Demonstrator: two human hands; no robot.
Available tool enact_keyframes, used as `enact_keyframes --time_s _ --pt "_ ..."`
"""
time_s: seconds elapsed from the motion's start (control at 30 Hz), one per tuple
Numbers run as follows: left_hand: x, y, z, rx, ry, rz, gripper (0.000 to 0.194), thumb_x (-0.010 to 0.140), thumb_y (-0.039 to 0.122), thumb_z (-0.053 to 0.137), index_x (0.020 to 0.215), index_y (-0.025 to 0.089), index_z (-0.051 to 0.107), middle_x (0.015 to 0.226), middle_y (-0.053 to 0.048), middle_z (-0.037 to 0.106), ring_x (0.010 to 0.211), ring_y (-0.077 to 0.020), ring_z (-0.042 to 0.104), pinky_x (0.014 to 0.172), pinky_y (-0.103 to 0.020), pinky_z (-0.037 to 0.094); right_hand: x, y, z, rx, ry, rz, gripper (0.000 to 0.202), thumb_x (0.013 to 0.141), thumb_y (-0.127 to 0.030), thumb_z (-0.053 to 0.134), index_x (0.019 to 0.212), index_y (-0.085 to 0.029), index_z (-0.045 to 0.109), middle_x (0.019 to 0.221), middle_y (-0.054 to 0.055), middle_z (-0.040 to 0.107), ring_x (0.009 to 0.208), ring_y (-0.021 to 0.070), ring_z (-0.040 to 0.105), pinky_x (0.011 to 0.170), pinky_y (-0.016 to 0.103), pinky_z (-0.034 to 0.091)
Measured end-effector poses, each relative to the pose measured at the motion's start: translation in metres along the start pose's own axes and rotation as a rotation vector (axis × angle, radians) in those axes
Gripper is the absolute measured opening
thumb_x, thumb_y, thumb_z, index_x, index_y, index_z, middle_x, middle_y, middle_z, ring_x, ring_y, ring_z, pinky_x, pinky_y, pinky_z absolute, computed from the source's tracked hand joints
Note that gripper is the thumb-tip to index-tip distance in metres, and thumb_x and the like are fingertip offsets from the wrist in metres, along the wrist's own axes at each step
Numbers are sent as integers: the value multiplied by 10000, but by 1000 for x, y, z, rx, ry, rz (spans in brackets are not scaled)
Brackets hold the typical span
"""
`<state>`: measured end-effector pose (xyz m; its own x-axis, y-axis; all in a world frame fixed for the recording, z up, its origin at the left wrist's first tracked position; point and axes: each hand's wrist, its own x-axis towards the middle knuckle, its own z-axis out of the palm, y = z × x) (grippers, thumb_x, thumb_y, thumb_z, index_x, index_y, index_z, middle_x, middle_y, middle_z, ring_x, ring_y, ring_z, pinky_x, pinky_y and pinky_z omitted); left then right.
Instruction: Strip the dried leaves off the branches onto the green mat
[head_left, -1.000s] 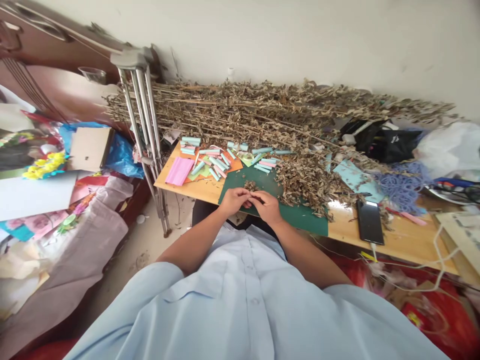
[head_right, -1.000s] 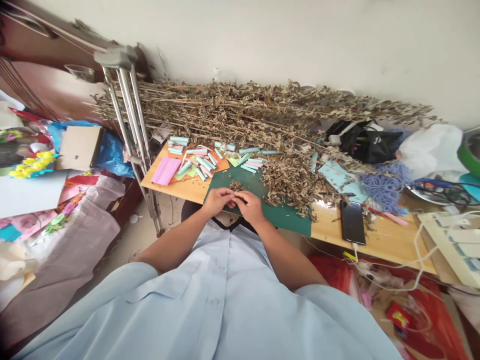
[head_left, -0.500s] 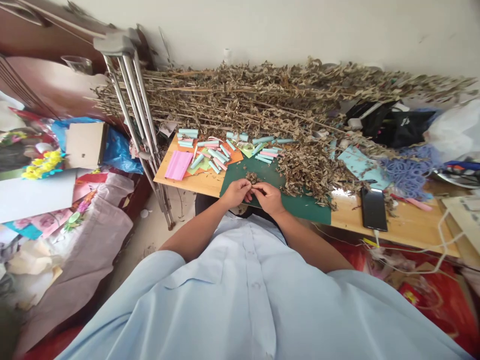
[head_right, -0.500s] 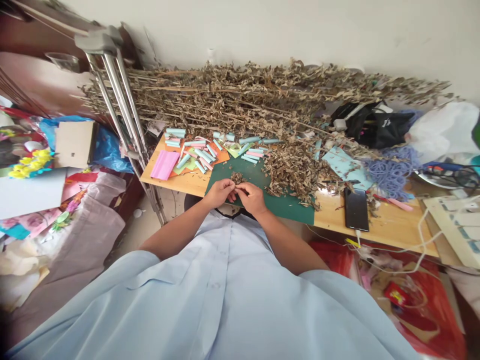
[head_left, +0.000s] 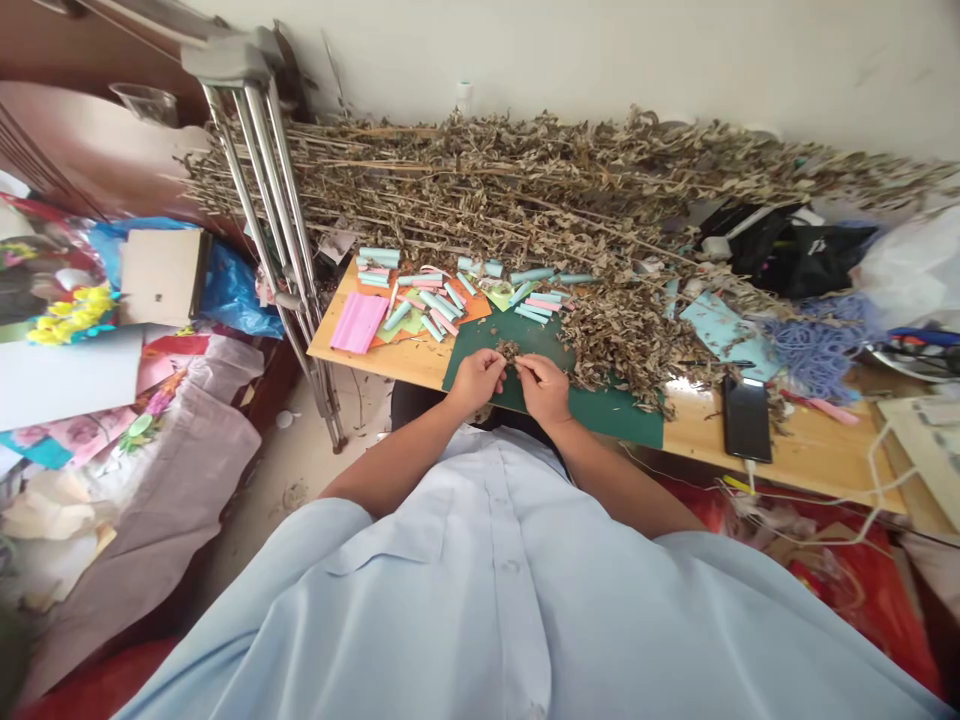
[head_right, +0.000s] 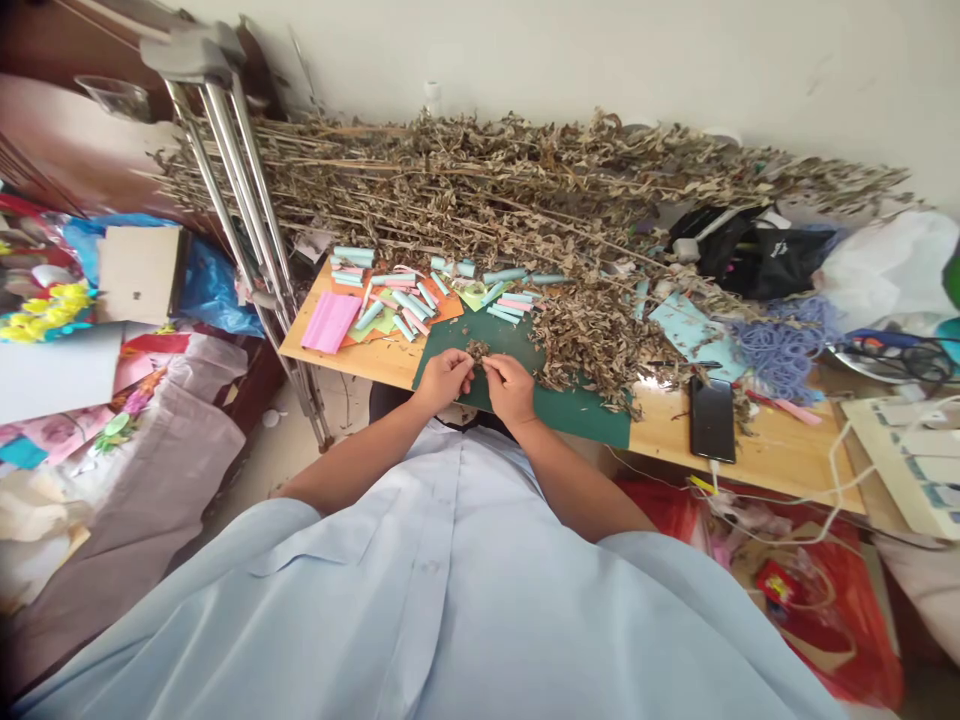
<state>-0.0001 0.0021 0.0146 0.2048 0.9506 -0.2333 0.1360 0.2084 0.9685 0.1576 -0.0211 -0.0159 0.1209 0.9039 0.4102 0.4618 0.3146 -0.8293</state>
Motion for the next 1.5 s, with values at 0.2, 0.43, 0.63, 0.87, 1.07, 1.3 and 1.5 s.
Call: enact_keyframes --time_s 0.2,0.43,0.63,0.87,1.07,1.3,1.5 --pt "9 1 7 -54 106 -94 171 898 294 608 786 165 610 594 28 598 398 -64 530 421 -183 366 3 5 5 -47 40 63 172 897 -282 636 1000 -240 767 1046 77 709 918 208 683 884 400 585" --pt "15 1 12 -109 130 -126 189 859 302 689 768 164 598 553 33 579 377 -67 526 383 -172 314 3 13 6 -51 152 164 179 899 -311 608 955 -204 740 1012 80 698 757 169 662 734 335 585" --pt "15 -3 11 -141 117 -103 187 904 319 614 801 162 612 592 23 601 404 -78 560 415 -185 352 3 13 6 131 146 377 266 889 -408 615 1007 -191 713 657 1 664 536 163 609 527 295 534" --pt "4 -8 5 -282 82 -56 266 893 378 635 1051 165 622 701 14 622 479 -77 583 408 -181 324 -1 1 2 144 203 317 249 908 -405 586 997 -204 704 734 18 694 544 149 608 550 298 536" --pt "-9 9 -9 -536 -30 -69 611 915 703 470 1052 135 647 927 -136 728 756 -183 713 577 -255 515 -9 -2 -2 103 191 252 246 927 -408 568 986 -208 698 908 53 735 591 143 649 595 305 578" --pt "-32 44 -19 -710 -186 -50 797 925 790 263 1323 188 602 1367 -175 627 1280 -272 602 942 -371 532 -19 -10 -17 57 185 153 257 958 -407 552 1047 -217 700 1087 99 723 844 216 719 758 392 624" --pt "-44 54 -13 -663 -216 -44 749 939 773 253 1413 276 551 1339 -128 644 1236 -257 621 922 -367 534 -17 -55 -45 -138 -223 -177 573 927 -440 613 1469 -301 492 1590 74 413 1510 358 305 1210 633 290"
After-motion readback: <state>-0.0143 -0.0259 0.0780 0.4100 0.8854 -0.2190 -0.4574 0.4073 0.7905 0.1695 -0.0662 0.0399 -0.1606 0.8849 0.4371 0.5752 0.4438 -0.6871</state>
